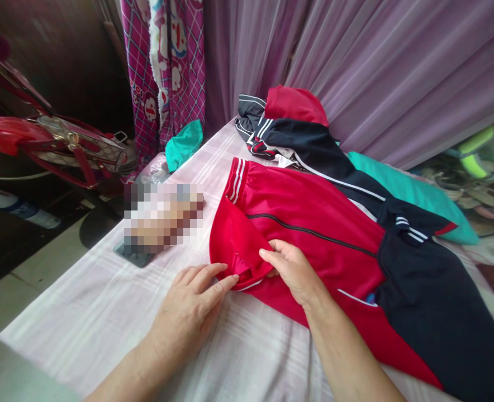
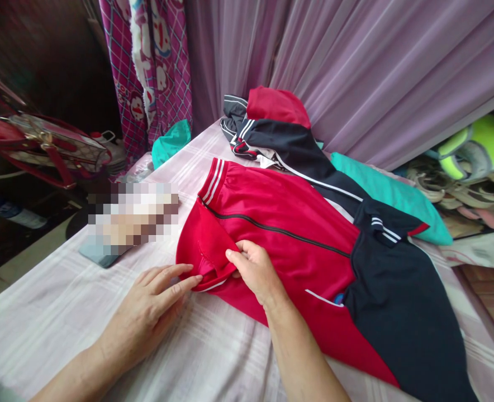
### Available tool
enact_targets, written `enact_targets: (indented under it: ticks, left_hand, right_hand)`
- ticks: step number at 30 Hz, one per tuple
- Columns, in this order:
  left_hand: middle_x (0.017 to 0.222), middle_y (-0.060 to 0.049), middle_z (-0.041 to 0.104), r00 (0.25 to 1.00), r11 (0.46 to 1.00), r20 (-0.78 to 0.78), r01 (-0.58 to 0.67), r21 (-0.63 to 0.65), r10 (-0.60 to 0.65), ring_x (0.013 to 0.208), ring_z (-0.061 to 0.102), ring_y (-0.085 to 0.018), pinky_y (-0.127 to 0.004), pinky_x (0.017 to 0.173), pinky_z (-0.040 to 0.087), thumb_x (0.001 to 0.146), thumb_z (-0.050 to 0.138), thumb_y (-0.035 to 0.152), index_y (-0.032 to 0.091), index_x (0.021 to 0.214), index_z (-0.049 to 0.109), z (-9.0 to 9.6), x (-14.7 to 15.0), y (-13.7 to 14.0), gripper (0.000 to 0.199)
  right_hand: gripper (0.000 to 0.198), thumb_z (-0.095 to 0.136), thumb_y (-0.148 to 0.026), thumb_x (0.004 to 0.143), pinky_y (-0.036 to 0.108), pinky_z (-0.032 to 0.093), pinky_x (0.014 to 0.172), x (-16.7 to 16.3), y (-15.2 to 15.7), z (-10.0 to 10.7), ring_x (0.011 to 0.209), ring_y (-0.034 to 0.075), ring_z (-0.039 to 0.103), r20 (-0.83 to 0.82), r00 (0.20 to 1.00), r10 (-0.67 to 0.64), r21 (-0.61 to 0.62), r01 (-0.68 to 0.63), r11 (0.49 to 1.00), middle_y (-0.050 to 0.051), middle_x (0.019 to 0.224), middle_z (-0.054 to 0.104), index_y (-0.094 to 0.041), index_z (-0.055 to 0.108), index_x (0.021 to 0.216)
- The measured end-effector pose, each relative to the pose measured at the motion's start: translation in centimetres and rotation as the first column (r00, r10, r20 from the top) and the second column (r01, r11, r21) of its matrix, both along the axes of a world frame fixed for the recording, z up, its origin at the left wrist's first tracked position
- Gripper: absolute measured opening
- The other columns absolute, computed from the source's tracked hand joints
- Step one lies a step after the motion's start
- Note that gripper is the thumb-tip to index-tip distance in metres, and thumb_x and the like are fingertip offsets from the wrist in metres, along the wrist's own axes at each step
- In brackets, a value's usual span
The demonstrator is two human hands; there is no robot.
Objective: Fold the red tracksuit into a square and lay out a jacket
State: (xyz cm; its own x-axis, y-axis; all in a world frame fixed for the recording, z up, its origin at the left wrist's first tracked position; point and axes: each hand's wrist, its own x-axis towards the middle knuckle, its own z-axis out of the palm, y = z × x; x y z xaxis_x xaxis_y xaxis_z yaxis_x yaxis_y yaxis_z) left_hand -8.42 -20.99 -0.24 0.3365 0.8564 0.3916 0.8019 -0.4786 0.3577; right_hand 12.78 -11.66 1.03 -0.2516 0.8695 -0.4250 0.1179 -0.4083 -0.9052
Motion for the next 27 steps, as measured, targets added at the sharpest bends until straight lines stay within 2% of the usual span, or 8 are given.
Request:
enact_targets:
  ticks: [9, 13, 16, 19, 21, 23, 25, 27]
  left_hand:
    - [0.108, -0.008, 0.067, 1.0, 1.0, 0.01, -0.015, 0.004, 0.015, 0.092, 0.064, -0.02, -0.035, 0.077, 0.051, 0.095, 0.044, 0.017, 0.023, 0.125, 0.058, 0.0, 0.2, 0.3, 0.035]
    - [0.1, -0.007, 0.069, 0.998, 0.999, 0.052, -0.044, 0.01, 0.043, 0.089, 0.066, -0.019, -0.033, 0.078, 0.052, 0.096, 0.048, 0.024, 0.019, 0.109, 0.061, -0.1, 0.2, 0.5, 0.019]
    - [0.093, -0.005, 0.069, 0.993, 0.999, 0.105, -0.053, 0.003, 0.052, 0.084, 0.065, -0.016, -0.03, 0.075, 0.052, 0.096, 0.047, 0.027, 0.02, 0.097, 0.061, 0.4, -0.3, 0.8, 0.016]
    - [0.088, -0.004, 0.067, 0.982, 0.996, 0.17, -0.086, 0.006, 0.084, 0.082, 0.064, -0.015, -0.028, 0.073, 0.052, 0.097, 0.045, 0.029, 0.021, 0.092, 0.059, 1.2, -2.1, 1.4, 0.017]
    - [0.09, -0.005, 0.067, 0.977, 0.992, 0.176, -0.122, -0.005, 0.121, 0.084, 0.064, -0.016, -0.029, 0.076, 0.052, 0.096, 0.044, 0.033, 0.021, 0.091, 0.059, 1.6, -3.8, 2.0, 0.02]
    - [0.094, -0.006, 0.068, 0.979, 0.988, 0.134, -0.145, -0.053, 0.151, 0.088, 0.065, -0.018, -0.033, 0.081, 0.052, 0.095, 0.045, 0.038, 0.021, 0.088, 0.06, 1.8, -5.3, 2.4, 0.024]
    - [0.101, -0.008, 0.069, 0.982, 0.982, 0.089, -0.159, -0.106, 0.168, 0.094, 0.065, -0.021, -0.037, 0.086, 0.052, 0.093, 0.044, 0.043, 0.021, 0.085, 0.061, 1.7, -6.1, 2.7, 0.028]
    - [0.115, -0.011, 0.067, 0.977, 0.978, 0.091, -0.182, -0.104, 0.191, 0.108, 0.063, -0.024, -0.041, 0.094, 0.051, 0.091, 0.046, 0.047, 0.021, 0.095, 0.062, 1.5, -6.2, 2.9, 0.031]
  right_hand:
    - [0.031, 0.07, -0.046, 0.066, 0.023, 0.038, 0.05, -0.7, -0.1, 0.3, 0.051, 0.01, 0.049, 0.054, 0.998, -0.043, 0.03, 0.041, 0.999, -0.005, 0.056, 0.057, -0.02, 0.056, 0.071]
    - [0.042, 0.07, -0.06, 0.066, 0.023, 0.039, 0.048, -0.9, -0.1, -0.6, 0.051, 0.011, 0.049, 0.097, 0.992, -0.085, 0.159, 0.069, 0.985, -0.005, 0.055, 0.055, -0.02, 0.056, 0.068]
    - [0.052, 0.06, -0.072, 0.072, 0.026, 0.046, 0.055, -0.8, -0.6, -0.7, 0.062, 0.016, 0.06, 0.078, 0.996, -0.034, 0.264, 0.013, 0.965, 0.0, 0.064, 0.063, -0.02, 0.061, 0.076]
    - [0.059, 0.048, -0.075, 0.08, 0.03, 0.052, 0.066, -0.4, -1.4, -0.5, 0.081, 0.021, 0.068, 0.058, 0.998, 0.026, 0.332, -0.044, 0.942, 0.008, 0.085, 0.073, -0.02, 0.066, 0.091]
    - [0.055, 0.047, -0.069, 0.085, 0.033, 0.054, 0.075, -0.3, -2.1, -0.3, 0.091, 0.022, 0.068, 0.109, 0.993, 0.042, 0.428, -0.085, 0.9, 0.01, 0.099, 0.073, -0.02, 0.068, 0.1]
    - [0.046, 0.052, -0.058, 0.087, 0.034, 0.053, 0.083, -0.3, -2.8, -0.1, 0.097, 0.021, 0.066, 0.255, 0.966, 0.028, 0.544, -0.167, 0.822, 0.01, 0.112, 0.07, -0.022, 0.068, 0.111]
    - [0.044, 0.059, -0.049, 0.085, 0.036, 0.05, 0.091, -0.8, -3.4, 0.1, 0.106, 0.023, 0.063, 0.463, 0.886, -0.034, 0.616, -0.294, 0.731, 0.009, 0.121, 0.065, -0.024, 0.066, 0.122]
    - [0.048, 0.063, -0.045, 0.084, 0.039, 0.046, 0.098, -1.4, -3.8, 0.3, 0.114, 0.025, 0.058, 0.634, 0.765, -0.109, 0.621, -0.42, 0.662, 0.009, 0.126, 0.062, -0.026, 0.063, 0.127]
